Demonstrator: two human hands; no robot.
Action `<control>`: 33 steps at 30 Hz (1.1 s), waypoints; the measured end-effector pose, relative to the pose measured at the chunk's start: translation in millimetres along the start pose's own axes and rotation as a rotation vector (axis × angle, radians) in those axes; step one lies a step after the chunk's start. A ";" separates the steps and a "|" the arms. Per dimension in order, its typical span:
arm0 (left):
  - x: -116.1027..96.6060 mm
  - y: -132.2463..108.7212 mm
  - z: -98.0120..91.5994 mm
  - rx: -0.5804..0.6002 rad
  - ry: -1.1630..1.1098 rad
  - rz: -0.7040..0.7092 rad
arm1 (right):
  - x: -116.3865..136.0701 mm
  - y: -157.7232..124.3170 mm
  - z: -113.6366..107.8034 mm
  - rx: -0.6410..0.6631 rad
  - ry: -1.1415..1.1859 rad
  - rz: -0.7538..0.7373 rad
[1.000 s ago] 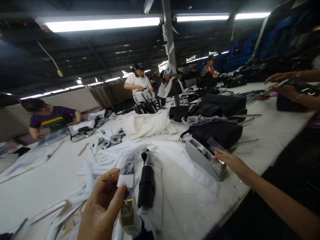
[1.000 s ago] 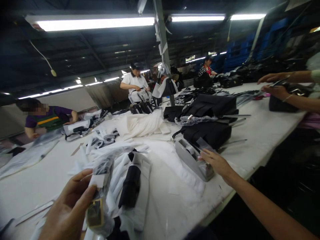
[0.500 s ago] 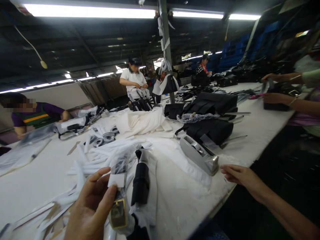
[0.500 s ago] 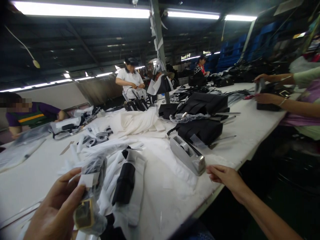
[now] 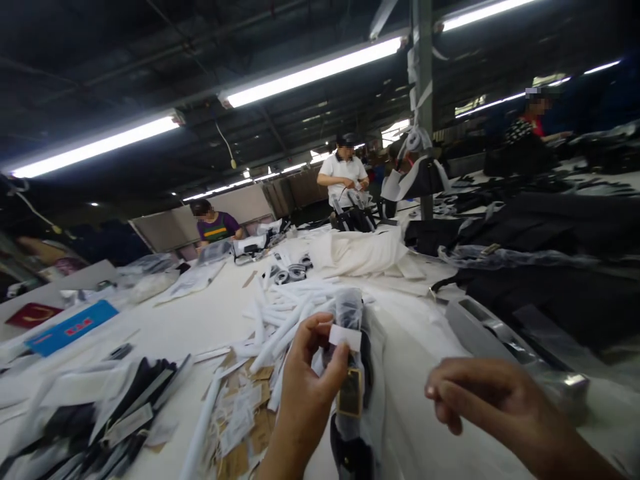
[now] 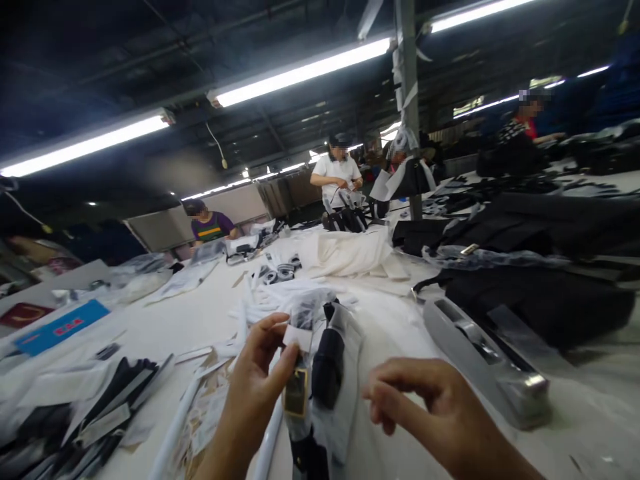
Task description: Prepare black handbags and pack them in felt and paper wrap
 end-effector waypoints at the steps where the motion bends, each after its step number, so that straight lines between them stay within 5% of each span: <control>1: -1.9 -0.4 1.1 -0.004 0.014 0.018 | 12.7 13.2 21.3 0.070 0.022 -0.024; 6: -7.8 -1.0 3.2 0.012 0.071 0.084 | 27.6 58.5 62.2 0.124 -0.012 0.014; 12: -2.7 -2.9 0.7 0.020 -0.044 0.043 | 14.3 70.0 63.2 0.206 -0.167 0.096; 18: 6.8 -3.7 5.2 0.034 -0.234 -0.039 | -13.8 76.8 64.3 0.236 0.044 0.184; 26: 20.3 -3.8 14.8 0.104 -0.382 -0.149 | -10.6 68.7 80.1 0.393 0.272 -0.013; 33: 13.2 -4.1 7.4 0.035 -0.258 -0.130 | 20.2 58.1 72.6 0.228 -0.027 -0.167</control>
Point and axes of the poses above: each hand's wrist, its own y-axis towards the middle knuckle, its own z-axis out of the palm, x = y × z, the point moved 10 cm from there along y, towards the middle knuckle, and after that the axes turned 8 degrees about y, right-handed, at the moved point
